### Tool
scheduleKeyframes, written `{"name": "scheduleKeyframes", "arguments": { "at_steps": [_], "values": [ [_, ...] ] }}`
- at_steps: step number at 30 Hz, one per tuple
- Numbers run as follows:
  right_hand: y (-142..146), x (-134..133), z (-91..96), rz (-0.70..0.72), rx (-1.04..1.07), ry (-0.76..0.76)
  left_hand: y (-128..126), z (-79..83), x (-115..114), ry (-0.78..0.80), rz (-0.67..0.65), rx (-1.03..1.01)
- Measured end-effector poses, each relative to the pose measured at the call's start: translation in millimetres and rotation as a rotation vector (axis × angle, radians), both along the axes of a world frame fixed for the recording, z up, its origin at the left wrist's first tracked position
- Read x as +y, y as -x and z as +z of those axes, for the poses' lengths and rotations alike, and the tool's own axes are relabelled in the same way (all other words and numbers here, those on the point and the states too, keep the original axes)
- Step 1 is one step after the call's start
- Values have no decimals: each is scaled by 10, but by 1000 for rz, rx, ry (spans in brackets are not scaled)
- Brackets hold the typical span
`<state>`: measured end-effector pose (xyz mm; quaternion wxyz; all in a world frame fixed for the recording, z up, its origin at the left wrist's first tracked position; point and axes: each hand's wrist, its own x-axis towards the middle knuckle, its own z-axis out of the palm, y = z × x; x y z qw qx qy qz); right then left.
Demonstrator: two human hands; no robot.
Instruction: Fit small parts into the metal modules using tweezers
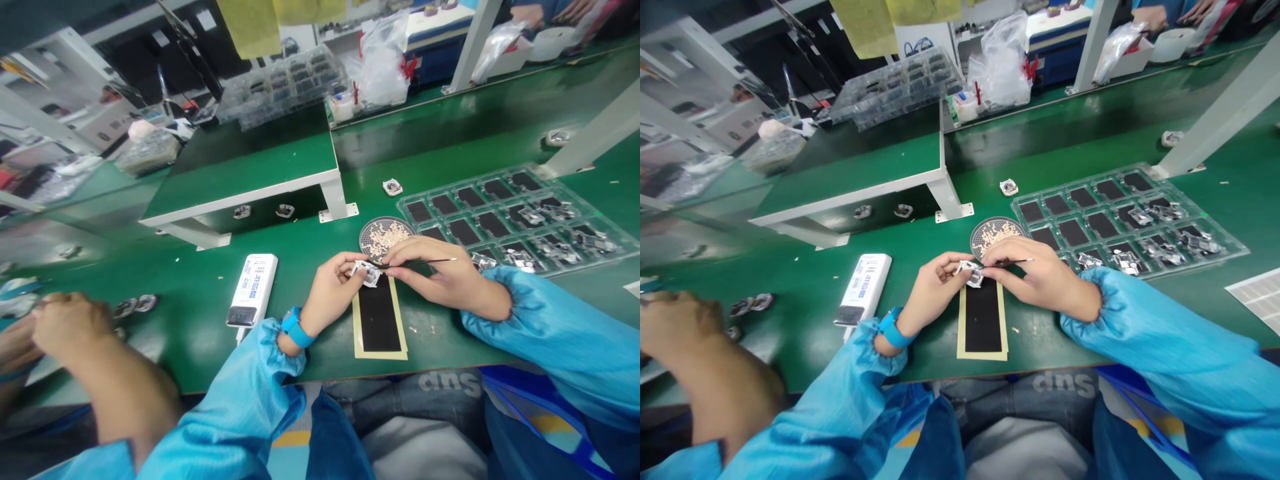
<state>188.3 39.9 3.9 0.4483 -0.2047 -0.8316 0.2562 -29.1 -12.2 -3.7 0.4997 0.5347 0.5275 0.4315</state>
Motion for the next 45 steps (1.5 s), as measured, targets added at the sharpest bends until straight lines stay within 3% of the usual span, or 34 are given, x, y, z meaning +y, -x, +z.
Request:
{"name": "scheduleKeyframes", "arguments": {
  "at_steps": [8,17,25,29,33,39,42,45],
  "values": [
    [-25,38,-15,15,12,7,-10,2,-2,15,-2,61],
    [3,16,20,99,-73,-111,26,-12,40,139,-11,-119],
    [37,-59,-12,-108,121,176,-3,5,32,225,-41,-225],
    [45,-74,-12,-162,187,166,-12,37,23,277,-108,-293],
    [62,-57,-18,-272,175,122,-6,43,41,296,-52,-296],
    [-65,120,92,-241,103,131,10,28,68,231,5,-210],
    [-419,443,264,-429,121,100,23,49,83,217,14,-135],
    [-1041,814,420,-897,-42,79,37,64,94,207,27,-63]
  ]
}}
